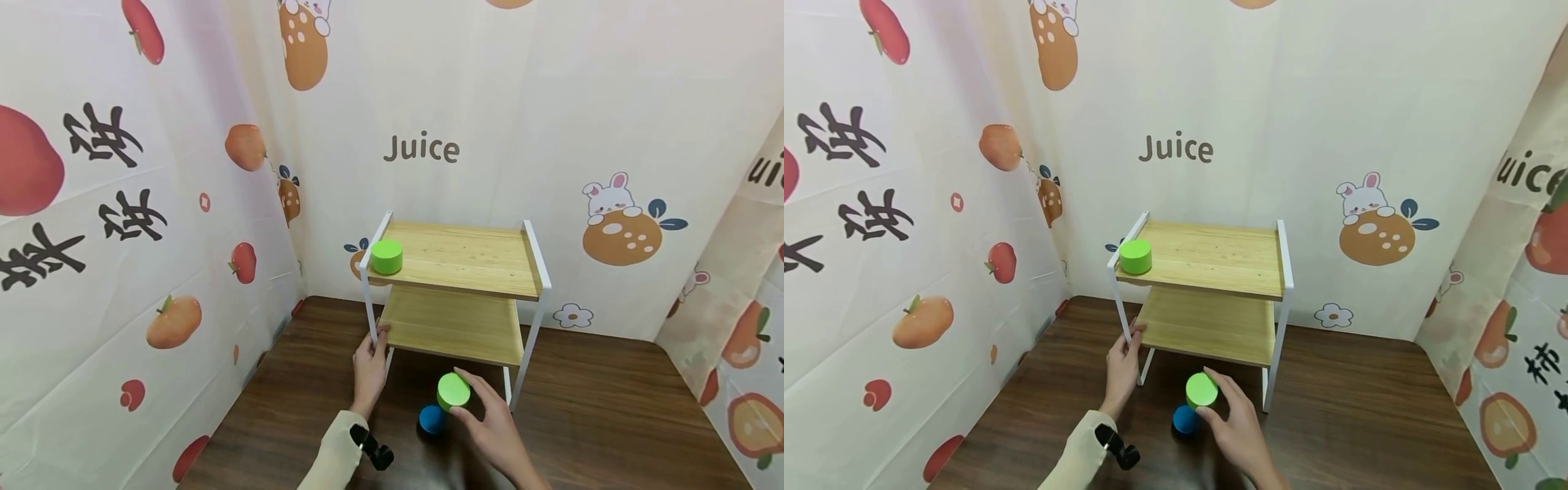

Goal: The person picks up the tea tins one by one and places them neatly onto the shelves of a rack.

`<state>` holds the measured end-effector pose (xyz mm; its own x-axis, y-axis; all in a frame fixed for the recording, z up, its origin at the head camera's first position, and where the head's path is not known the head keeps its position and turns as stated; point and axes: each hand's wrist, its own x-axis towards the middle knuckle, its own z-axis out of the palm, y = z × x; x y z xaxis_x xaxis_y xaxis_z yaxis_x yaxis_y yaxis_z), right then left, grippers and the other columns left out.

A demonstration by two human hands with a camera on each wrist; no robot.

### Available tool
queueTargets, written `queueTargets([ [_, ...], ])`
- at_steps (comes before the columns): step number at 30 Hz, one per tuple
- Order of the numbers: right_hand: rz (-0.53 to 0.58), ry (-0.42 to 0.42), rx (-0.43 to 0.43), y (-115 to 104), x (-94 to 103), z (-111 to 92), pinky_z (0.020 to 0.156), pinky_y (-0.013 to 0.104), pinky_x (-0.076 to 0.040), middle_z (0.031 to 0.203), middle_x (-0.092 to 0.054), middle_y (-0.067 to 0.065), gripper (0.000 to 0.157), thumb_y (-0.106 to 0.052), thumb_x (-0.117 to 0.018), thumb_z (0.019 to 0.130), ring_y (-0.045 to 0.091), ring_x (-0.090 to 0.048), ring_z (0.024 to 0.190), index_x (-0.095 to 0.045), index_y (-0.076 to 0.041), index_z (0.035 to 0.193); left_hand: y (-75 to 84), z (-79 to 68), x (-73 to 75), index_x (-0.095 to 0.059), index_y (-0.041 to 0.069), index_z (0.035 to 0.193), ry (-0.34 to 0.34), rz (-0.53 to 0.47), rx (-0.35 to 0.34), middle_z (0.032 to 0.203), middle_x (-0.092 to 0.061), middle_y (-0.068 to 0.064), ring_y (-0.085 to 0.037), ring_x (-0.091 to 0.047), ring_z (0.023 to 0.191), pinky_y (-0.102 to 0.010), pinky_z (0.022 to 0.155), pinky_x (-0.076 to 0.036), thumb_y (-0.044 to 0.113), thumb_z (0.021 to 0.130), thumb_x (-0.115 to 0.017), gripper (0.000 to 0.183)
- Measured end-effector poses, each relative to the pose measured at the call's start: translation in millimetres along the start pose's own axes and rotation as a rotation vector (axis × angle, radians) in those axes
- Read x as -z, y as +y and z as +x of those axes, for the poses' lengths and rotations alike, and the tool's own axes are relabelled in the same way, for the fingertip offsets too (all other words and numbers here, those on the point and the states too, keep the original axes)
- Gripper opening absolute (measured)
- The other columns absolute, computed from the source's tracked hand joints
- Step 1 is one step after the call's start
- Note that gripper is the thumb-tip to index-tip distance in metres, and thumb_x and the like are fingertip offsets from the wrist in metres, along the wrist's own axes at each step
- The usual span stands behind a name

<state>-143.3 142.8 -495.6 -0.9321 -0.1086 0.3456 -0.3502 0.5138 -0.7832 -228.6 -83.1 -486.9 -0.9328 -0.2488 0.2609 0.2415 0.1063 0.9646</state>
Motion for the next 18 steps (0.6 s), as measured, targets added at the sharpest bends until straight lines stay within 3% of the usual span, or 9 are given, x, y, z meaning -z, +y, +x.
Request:
queueTargets([
  [3,0.011,-0.001,0.015,-7,3.7,5,0.096,0.044,-0.047,0.130,-0.056,-0.016,0.066,-0.022,-0.078,0.082,0.009,-0.053,0.122,-0.048,-0.041,0.137,-9.5,3.9,-2.0,-0.067,0.003,0.119,0.006,-0.013,-0.001,0.144,-0.050,-0.011,-0.021,-0.047,0.132,-0.042,0.098,-0.045,0.017,0.102,-0.052,0.027],
  [8,0.014,-0.010,0.031,-16,10.1,13,0.097,0.047,-0.046,0.133,-0.056,-0.012,0.063,-0.024,-0.078,0.082,0.013,-0.053,0.124,-0.051,-0.033,0.138,-38.4,10.9,-5.9,-0.069,0.013,0.117,0.018,-0.034,-0.010,0.144,-0.051,-0.006,-0.019,-0.047,0.133,-0.048,0.104,-0.041,0.027,0.101,-0.052,0.027],
  [12,0.023,-0.022,0.033,-22,14.1,19,0.098,0.050,-0.044,0.137,-0.055,-0.008,0.061,-0.028,-0.076,0.083,0.018,-0.051,0.128,-0.053,-0.024,0.139,-39.7,10.0,-6.0,-0.070,0.020,0.115,0.021,-0.027,-0.005,0.143,-0.052,0.000,-0.017,-0.049,0.131,-0.047,0.103,-0.041,0.030,0.101,-0.053,0.024],
  [16,0.027,-0.030,0.060,-28,17.6,26,0.101,0.049,-0.043,0.137,-0.055,-0.008,0.060,-0.030,-0.075,0.084,0.018,-0.050,0.129,-0.051,-0.030,0.139,-38.7,10.7,-6.0,-0.070,0.020,0.114,0.030,-0.017,0.000,0.143,-0.052,0.001,-0.014,-0.050,0.129,-0.043,0.101,-0.044,0.029,0.101,-0.053,0.023],
  [18,0.026,-0.031,0.077,-31,19.2,29,0.101,0.049,-0.042,0.137,-0.055,-0.009,0.060,-0.030,-0.075,0.084,0.018,-0.050,0.130,-0.050,-0.034,0.139,-37.3,10.6,-6.0,-0.070,0.020,0.115,0.032,-0.006,0.002,0.144,-0.052,0.001,-0.015,-0.059,0.114,-0.038,0.093,-0.048,0.029,0.101,-0.053,0.023],
])
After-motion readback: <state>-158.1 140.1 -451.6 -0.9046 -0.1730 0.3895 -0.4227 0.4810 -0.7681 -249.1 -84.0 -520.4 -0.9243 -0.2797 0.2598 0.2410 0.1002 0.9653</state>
